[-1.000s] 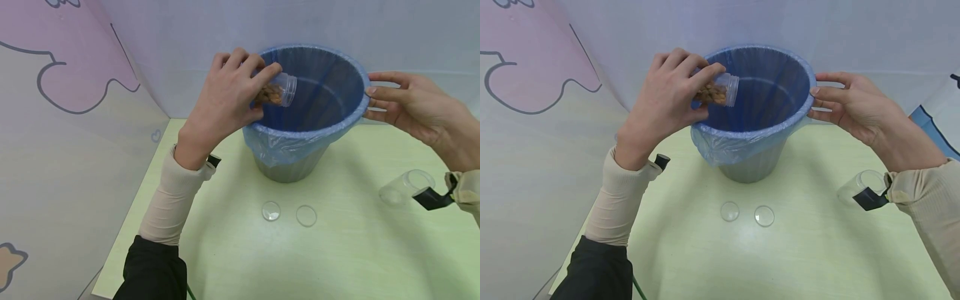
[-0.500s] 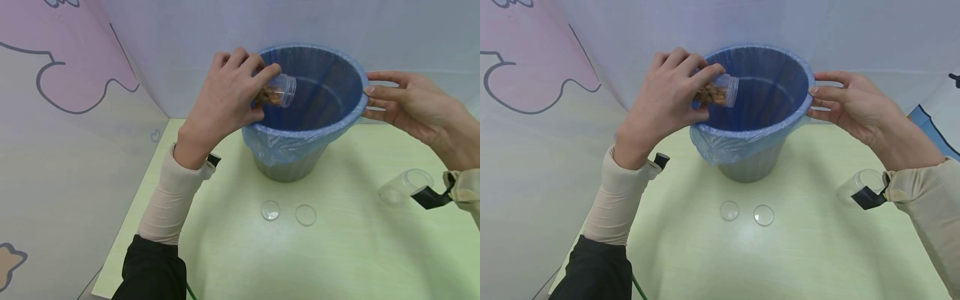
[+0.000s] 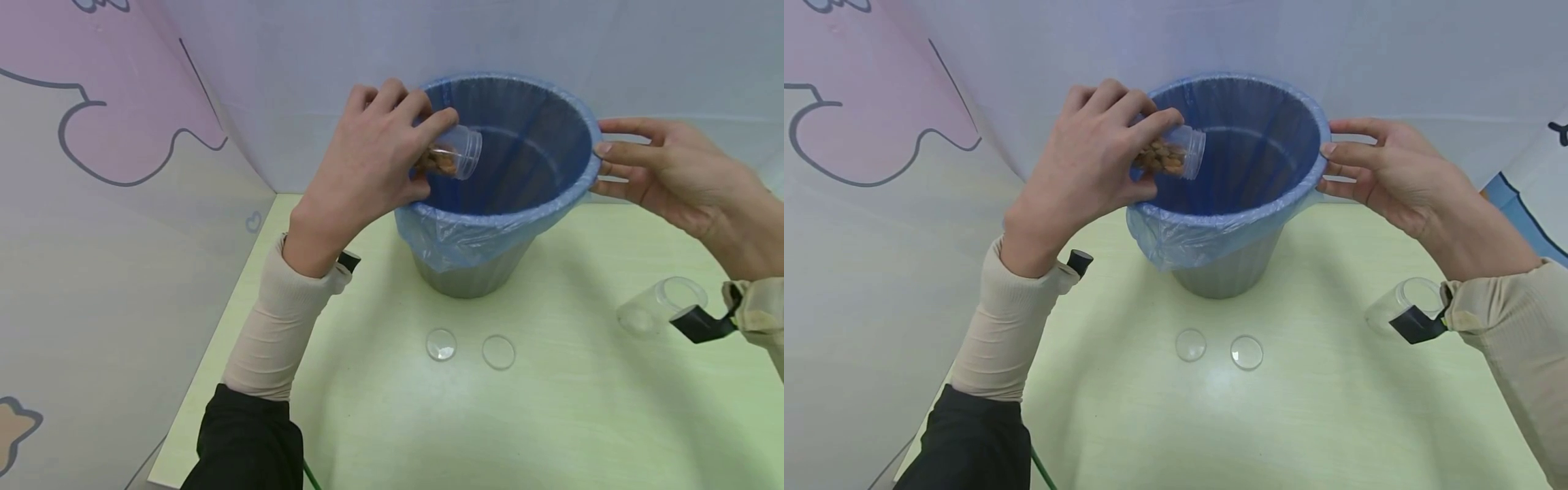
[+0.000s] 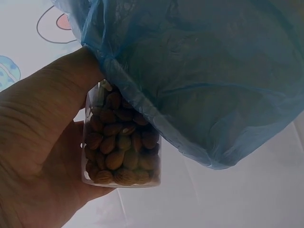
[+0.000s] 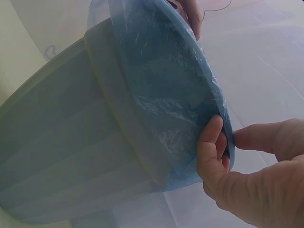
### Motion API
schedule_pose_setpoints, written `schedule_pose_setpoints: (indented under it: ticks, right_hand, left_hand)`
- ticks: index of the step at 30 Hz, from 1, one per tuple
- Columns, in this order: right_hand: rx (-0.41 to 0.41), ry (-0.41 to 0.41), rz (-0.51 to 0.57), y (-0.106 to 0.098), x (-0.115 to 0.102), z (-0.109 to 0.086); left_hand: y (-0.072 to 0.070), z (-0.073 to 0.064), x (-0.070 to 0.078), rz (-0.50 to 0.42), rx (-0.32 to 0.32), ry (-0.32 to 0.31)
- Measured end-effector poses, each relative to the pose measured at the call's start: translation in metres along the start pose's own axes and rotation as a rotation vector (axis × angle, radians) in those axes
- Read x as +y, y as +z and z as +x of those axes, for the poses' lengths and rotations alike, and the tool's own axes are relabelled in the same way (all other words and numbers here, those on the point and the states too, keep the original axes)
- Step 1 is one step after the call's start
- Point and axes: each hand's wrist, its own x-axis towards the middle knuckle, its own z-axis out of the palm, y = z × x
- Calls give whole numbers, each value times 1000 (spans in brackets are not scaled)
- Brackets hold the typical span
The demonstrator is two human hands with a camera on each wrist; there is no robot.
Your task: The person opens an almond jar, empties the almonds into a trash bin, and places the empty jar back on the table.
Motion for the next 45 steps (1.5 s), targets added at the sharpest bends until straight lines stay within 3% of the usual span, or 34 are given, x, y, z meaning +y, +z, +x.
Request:
schedule_pose_setpoints:
  ticks: [14,45]
  right_hand:
    - [-2,-7,4,0,1,-1]
    - [9,-2,9,0,-1,0]
  left_hand:
    - [-3,0,2,5,-33,5]
    - [-5,2,1,18,2,10]
